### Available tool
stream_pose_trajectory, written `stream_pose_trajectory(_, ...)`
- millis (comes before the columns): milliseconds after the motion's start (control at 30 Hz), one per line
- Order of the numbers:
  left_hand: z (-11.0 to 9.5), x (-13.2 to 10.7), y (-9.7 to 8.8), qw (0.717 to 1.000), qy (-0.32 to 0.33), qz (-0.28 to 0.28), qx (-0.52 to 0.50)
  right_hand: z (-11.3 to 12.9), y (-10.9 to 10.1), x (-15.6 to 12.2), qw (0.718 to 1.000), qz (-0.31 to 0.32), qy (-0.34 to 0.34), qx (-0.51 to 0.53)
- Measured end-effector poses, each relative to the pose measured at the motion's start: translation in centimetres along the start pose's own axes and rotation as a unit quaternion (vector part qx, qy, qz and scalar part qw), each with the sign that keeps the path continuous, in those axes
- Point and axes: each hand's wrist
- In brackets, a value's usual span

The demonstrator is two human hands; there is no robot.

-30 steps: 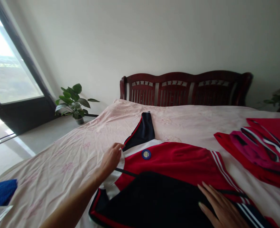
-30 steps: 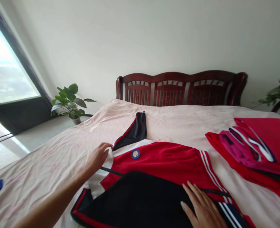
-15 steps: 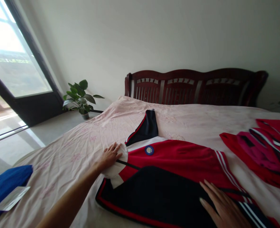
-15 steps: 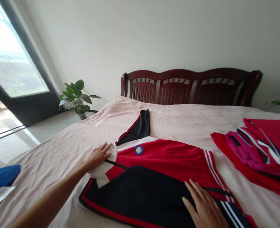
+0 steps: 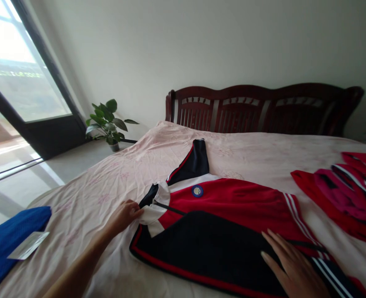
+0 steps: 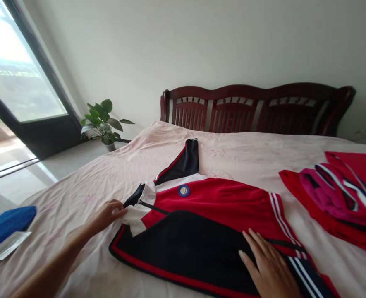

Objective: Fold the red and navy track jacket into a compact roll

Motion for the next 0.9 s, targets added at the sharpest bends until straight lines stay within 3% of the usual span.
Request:
stream_pose_trajectory(167,-1.0,-1.0,0.2,0.991,-0.058,-0.023,0.121,0.0,0.9,-0.5,1.000,-0.002,0.025,0.003)
stream_pose_trajectory(333,-4.1,0.8,0.1,0.982,0.018,-0.115,0.147,0.1,0.9,-0.6,0.999,0.012,0.035,0.000)
stream_pose_trajectory(400,-6.2,2.8,0.6,0.986,0.071,-0.109,0.100,0.2,0.8,-0.6,0.999,0.008,0.034,-0.003)
stream_pose_trajectory(500,-9.7,7.4,2.2,0.993,0.109,-0.032,0.022,0.3,0.7,-0.7,0.999,0.002,0.033,-0.006)
stream_pose_trajectory(567,-11.7,10.8,3.6,0.996,0.094,-0.005,0.008,0.3,0.9,-0.9,0.999,-0.006,0.036,-0.012)
stream_pose_trajectory(633,-13.0,14.1,4.9,0.998,0.056,-0.017,0.022,0.3,1.2,-1.1,0.999,-0.019,0.039,-0.021)
stream_pose_trajectory(767,-13.3,18.9,6.9,0.997,-0.054,-0.042,0.047,0.2,1.4,-1.3,0.998,-0.031,0.030,-0.039)
stream_pose_trajectory(900,-12.2,21.5,7.6,0.990,-0.119,-0.037,0.059,-0.1,1.4,-1.2,0.999,-0.011,0.019,-0.040)
Point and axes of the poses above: each hand's wrist, its own x-axis towards the middle knuckle, its own y-axis out of the palm, z = x × y, and after that the axes turned 9 degrees about -x, right-handed
